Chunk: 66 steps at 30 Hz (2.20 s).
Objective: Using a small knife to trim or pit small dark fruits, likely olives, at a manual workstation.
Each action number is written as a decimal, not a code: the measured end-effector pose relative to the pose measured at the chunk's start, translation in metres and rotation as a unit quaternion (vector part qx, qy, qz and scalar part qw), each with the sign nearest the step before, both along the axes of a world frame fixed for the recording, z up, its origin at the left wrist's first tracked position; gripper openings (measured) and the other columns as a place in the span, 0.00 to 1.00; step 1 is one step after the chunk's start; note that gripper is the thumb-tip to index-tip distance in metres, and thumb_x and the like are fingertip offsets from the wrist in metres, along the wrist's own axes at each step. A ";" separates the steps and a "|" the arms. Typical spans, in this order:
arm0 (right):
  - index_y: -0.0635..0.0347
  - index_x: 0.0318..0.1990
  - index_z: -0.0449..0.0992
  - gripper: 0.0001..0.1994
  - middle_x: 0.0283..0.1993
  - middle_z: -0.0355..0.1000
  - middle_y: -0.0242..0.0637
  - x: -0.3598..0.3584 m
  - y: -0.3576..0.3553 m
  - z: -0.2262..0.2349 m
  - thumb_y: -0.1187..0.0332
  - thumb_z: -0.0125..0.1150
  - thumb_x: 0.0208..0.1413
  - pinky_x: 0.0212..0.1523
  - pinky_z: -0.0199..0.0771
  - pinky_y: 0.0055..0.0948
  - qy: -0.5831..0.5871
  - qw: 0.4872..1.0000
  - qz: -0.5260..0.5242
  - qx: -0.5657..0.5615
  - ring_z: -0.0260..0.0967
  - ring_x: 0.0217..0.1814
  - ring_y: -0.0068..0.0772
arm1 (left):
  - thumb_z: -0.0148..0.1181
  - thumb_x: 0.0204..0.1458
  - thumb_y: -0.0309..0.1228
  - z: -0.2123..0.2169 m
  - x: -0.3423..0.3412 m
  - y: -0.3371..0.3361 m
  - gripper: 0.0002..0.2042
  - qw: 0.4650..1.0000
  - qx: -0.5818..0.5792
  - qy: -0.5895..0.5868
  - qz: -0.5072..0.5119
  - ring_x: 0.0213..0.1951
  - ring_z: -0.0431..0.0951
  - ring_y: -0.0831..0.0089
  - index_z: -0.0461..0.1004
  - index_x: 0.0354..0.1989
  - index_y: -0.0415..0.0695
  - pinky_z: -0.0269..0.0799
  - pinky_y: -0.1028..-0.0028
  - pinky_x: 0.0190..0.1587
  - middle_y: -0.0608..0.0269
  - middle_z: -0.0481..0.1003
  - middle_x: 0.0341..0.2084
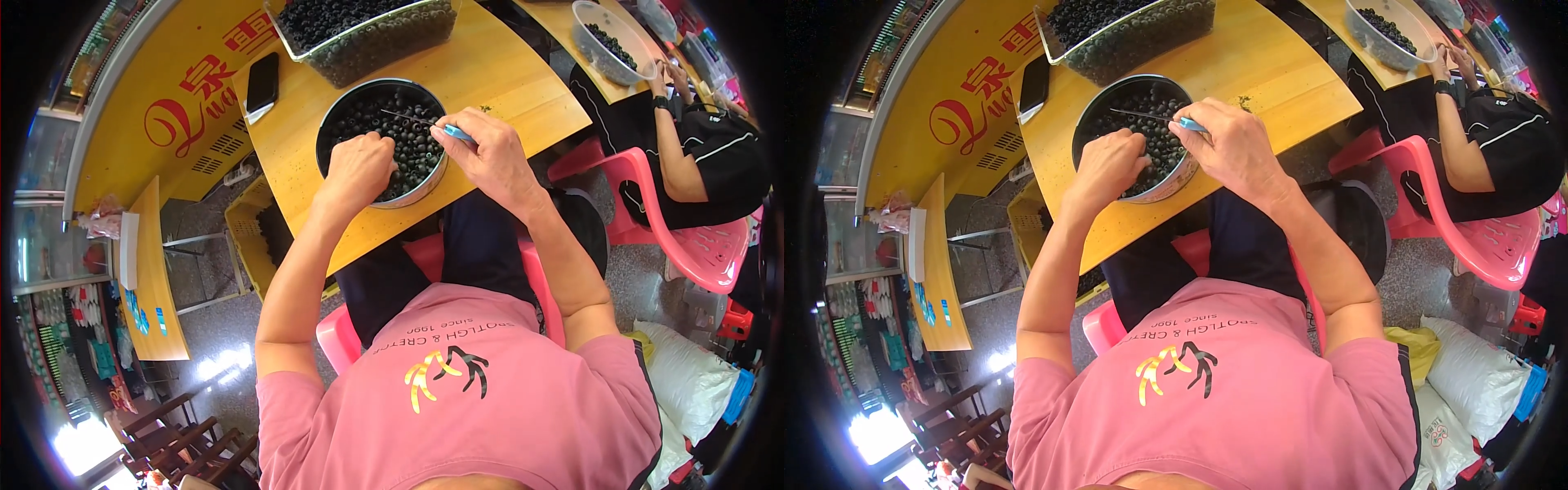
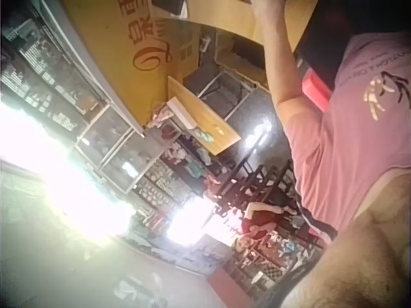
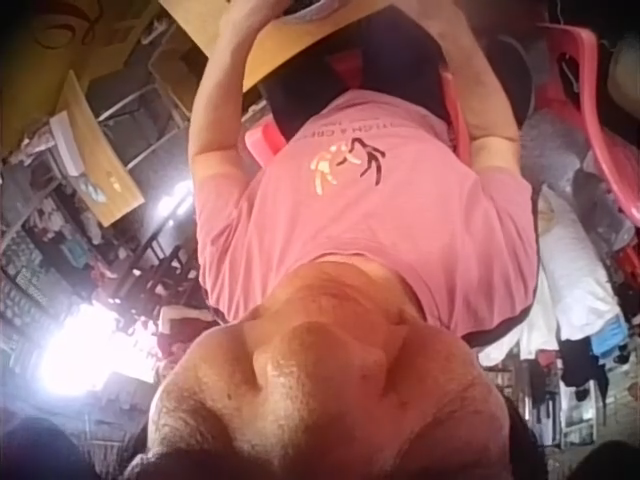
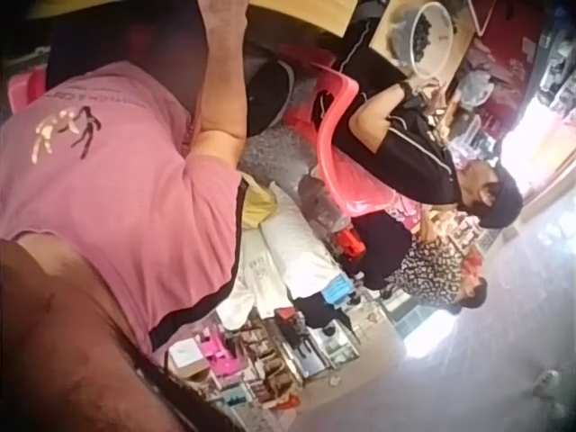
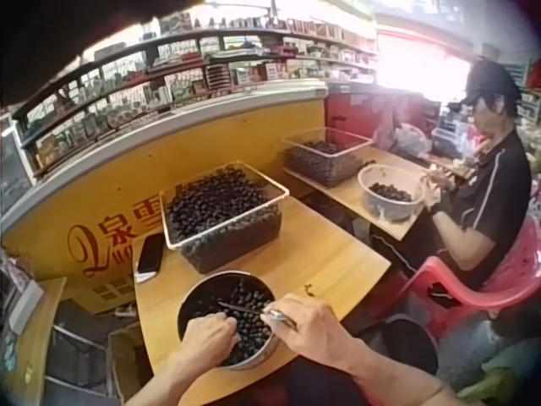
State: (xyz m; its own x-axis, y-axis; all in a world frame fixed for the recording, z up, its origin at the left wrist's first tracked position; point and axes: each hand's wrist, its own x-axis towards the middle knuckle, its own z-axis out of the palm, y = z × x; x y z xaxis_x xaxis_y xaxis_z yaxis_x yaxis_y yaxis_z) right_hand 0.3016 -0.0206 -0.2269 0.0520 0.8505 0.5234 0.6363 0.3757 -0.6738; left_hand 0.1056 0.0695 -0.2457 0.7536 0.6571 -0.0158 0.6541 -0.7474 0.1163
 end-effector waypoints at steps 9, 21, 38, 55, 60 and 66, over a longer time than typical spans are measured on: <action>0.67 0.38 0.76 0.09 0.28 0.71 0.39 0.001 0.000 0.004 0.69 0.62 0.56 0.29 0.66 0.26 0.041 0.998 0.010 -0.039 0.65 0.25 0.29 | 0.62 0.45 0.30 -0.003 -0.002 0.002 0.08 0.999 -0.010 -0.030 -0.023 0.36 0.76 0.52 0.74 0.30 0.40 0.71 0.60 0.36 0.50 0.74 0.29; 0.66 0.44 0.74 0.12 0.37 0.74 0.30 -0.036 0.004 0.005 0.69 0.64 0.57 0.43 0.71 0.21 0.265 0.960 0.078 -0.047 0.69 0.39 0.18 | 0.59 0.58 0.30 0.015 -0.006 -0.013 0.07 0.582 -0.519 -0.615 0.117 0.26 0.71 0.81 0.74 0.40 0.40 0.67 0.82 0.31 0.67 0.75 0.26; 0.63 0.38 0.76 0.12 0.28 0.68 0.20 -0.030 0.015 0.016 0.62 0.62 0.59 0.33 0.64 0.16 0.339 0.919 0.124 -0.160 0.61 0.32 0.10 | 0.60 0.57 0.27 0.026 0.003 -0.049 0.11 0.601 -0.423 -0.669 0.112 0.30 0.75 0.79 0.73 0.45 0.36 0.70 0.80 0.35 0.60 0.79 0.33; 0.62 0.36 0.76 0.11 0.30 0.69 0.22 -0.027 0.021 0.016 0.63 0.60 0.61 0.34 0.65 0.15 0.311 0.921 0.147 -0.185 0.63 0.33 0.10 | 0.61 0.56 0.24 0.022 0.006 -0.062 0.12 0.600 -0.384 -0.684 0.158 0.30 0.75 0.82 0.76 0.48 0.35 0.71 0.82 0.35 0.63 0.78 0.33; 0.65 0.38 0.76 0.10 0.31 0.72 0.27 -0.029 0.015 0.021 0.65 0.60 0.60 0.32 0.67 0.18 0.194 0.973 0.095 -0.087 0.67 0.32 0.15 | 0.60 0.56 0.23 0.016 0.002 -0.061 0.10 0.582 -0.395 -0.696 0.145 0.29 0.74 0.82 0.76 0.45 0.36 0.69 0.83 0.33 0.64 0.77 0.31; 0.63 0.40 0.76 0.08 0.34 0.73 0.40 -0.023 0.004 0.024 0.70 0.63 0.55 0.30 0.71 0.28 -0.020 0.997 0.073 0.035 0.72 0.31 0.36 | 0.60 0.56 0.24 0.015 -0.003 -0.057 0.08 0.564 -0.413 -0.700 0.145 0.27 0.72 0.83 0.75 0.43 0.38 0.67 0.84 0.30 0.67 0.75 0.28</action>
